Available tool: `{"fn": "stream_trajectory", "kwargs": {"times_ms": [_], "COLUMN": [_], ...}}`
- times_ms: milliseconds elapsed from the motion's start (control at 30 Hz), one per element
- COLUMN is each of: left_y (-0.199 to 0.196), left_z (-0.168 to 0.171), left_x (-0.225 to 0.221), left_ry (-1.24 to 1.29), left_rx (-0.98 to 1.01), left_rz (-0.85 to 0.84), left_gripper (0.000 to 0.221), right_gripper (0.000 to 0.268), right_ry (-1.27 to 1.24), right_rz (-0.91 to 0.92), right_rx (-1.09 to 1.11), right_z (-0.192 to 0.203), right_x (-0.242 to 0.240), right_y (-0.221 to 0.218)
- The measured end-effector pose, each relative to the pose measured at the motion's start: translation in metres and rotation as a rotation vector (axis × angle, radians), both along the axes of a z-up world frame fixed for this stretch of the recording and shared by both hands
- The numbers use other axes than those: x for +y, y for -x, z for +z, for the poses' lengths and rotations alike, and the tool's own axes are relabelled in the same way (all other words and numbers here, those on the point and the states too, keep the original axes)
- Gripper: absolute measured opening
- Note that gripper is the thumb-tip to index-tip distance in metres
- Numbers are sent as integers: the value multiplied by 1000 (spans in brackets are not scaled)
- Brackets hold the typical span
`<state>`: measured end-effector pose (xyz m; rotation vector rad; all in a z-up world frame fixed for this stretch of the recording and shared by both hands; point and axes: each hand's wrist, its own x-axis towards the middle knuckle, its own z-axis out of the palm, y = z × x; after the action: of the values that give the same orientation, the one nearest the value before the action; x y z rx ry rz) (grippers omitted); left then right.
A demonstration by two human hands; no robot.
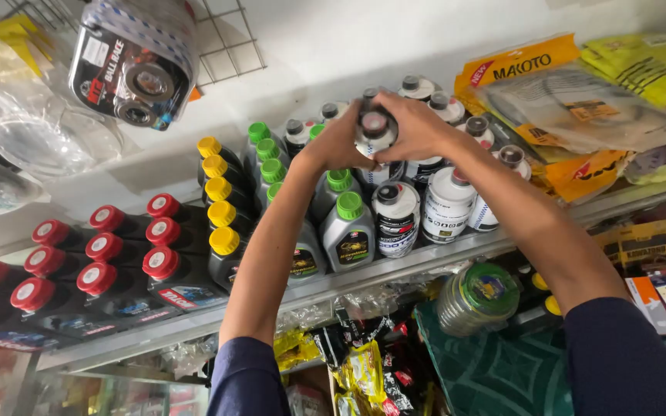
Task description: The recorder is wiping down and organizing various fluid and oil bottles on a shelf in a parts shop.
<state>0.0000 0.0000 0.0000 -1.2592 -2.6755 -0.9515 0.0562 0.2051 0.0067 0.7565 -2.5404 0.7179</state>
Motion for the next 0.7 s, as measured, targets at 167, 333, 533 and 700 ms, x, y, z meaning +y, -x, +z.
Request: {"fn": "stream_trajectory", "kwargs": {"times_ms": [167,333,533,700], "left_y": [14,6,-7,-3], "left_z": [-17,-15,-5,-11], "left_x": [-4,-5,-14,-21], "left_ry": [21,28,6,7], "left_rx": [-12,21,40,60], "left_rz": [-70,-30,-29,3], "left_gripper": [129,131,123,115], "right_gripper": [93,96,88,78], "right_ry": [-166,-239,-359,-509], "right_rz": [-104,-68,-200,-241], "right_rx": [-52,-33,-138,-171], "right_z": [-17,-25,-28,-24], "right_x": [-7,-15,-20,-25], "right_y": [9,13,12,8]}}
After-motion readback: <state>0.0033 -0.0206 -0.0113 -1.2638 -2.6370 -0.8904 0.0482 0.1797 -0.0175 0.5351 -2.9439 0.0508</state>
